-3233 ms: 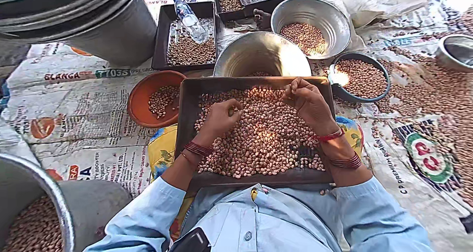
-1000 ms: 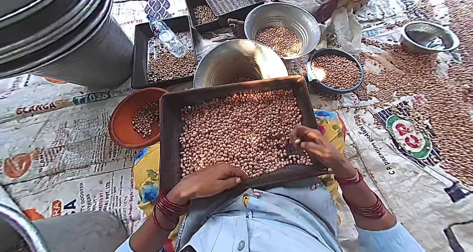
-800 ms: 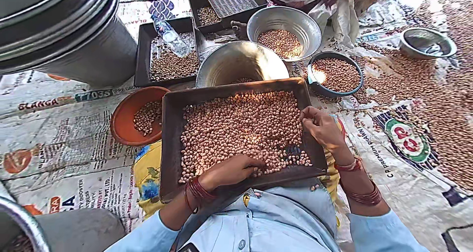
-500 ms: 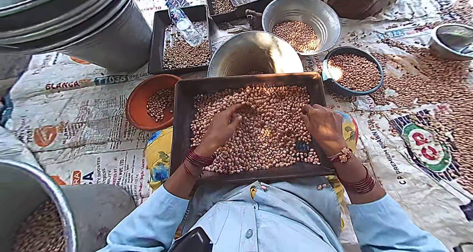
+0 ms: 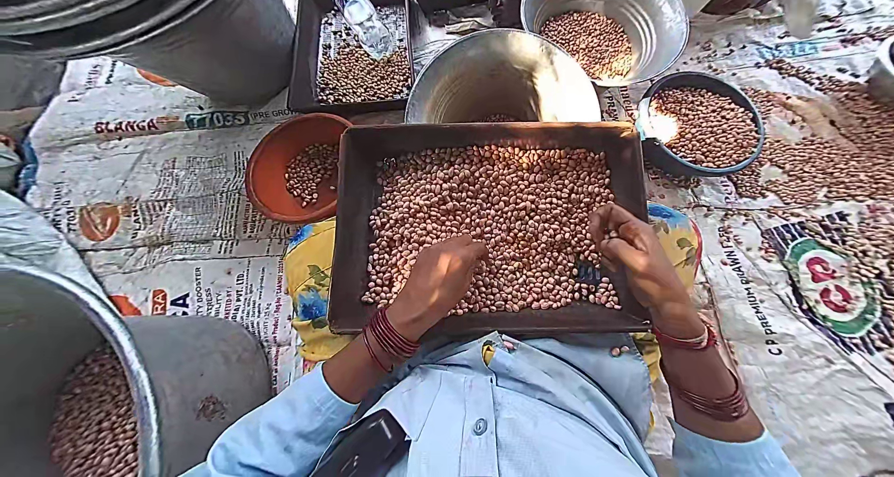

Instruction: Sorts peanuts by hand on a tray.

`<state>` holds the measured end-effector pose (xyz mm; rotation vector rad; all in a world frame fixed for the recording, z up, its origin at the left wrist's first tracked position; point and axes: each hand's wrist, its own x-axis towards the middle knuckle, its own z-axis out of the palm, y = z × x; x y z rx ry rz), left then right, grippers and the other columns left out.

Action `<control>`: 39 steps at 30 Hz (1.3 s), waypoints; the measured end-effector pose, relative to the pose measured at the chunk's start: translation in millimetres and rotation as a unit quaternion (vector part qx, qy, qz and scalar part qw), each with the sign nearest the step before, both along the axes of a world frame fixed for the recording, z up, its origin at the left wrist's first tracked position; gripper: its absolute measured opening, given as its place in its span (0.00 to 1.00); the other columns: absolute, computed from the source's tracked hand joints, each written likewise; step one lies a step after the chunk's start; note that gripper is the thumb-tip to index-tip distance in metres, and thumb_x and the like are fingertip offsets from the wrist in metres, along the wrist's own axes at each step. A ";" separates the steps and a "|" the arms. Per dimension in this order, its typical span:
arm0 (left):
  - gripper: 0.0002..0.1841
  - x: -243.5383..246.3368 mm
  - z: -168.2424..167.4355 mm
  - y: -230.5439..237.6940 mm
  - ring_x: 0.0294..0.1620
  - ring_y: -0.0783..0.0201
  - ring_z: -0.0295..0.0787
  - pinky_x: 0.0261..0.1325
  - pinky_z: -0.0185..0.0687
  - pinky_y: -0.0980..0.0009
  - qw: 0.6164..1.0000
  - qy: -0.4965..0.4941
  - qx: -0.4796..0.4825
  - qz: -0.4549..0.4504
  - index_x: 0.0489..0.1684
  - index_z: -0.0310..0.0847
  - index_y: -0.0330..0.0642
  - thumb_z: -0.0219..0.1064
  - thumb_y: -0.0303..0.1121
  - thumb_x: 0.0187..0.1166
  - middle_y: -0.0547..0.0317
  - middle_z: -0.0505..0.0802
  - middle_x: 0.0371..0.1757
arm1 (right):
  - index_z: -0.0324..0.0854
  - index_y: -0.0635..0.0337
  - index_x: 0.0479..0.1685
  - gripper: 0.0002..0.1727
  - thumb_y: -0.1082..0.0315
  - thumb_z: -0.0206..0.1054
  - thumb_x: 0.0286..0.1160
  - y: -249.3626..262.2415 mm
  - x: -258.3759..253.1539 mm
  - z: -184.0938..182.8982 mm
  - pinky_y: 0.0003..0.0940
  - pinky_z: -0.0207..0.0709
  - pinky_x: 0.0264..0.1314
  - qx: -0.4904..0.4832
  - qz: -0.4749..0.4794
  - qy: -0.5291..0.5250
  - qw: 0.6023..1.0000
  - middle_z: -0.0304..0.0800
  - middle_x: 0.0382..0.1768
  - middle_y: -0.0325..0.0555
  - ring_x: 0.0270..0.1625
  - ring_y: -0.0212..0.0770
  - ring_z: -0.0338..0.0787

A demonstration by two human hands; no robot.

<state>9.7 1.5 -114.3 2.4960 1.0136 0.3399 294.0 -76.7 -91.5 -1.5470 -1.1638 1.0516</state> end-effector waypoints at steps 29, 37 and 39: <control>0.09 -3.2 14.1 53.3 0.41 0.47 0.93 0.46 0.88 0.46 0.997 -0.029 -0.015 0.076 0.51 0.92 0.40 0.66 0.26 0.82 0.47 0.94 0.43 | 0.80 0.47 0.39 0.09 0.70 0.57 0.66 16.7 -13.8 -2.7 0.14 0.66 0.22 0.032 -0.003 0.041 0.999 0.78 0.26 0.25 0.19 0.18 0.71; 0.08 9.6 1.0 50.8 0.41 0.44 0.92 0.40 0.87 0.47 0.998 0.023 0.036 0.052 0.48 0.91 0.39 0.72 0.28 0.77 0.44 0.92 0.41 | 0.94 0.53 0.45 0.08 0.65 0.69 0.77 22.0 -56.6 -15.2 0.52 0.83 0.35 0.092 0.121 -0.429 0.890 0.90 0.33 0.51 0.34 0.52 0.91; 0.07 5.7 3.2 53.1 0.35 0.49 0.91 0.38 0.86 0.49 0.998 0.004 -0.007 0.060 0.45 0.90 0.40 0.72 0.32 0.77 0.49 0.92 0.36 | 0.94 0.54 0.45 0.09 0.69 0.68 0.77 26.8 -63.9 -17.7 0.52 0.83 0.32 0.093 0.131 -0.462 0.872 0.89 0.33 0.53 0.32 0.55 0.91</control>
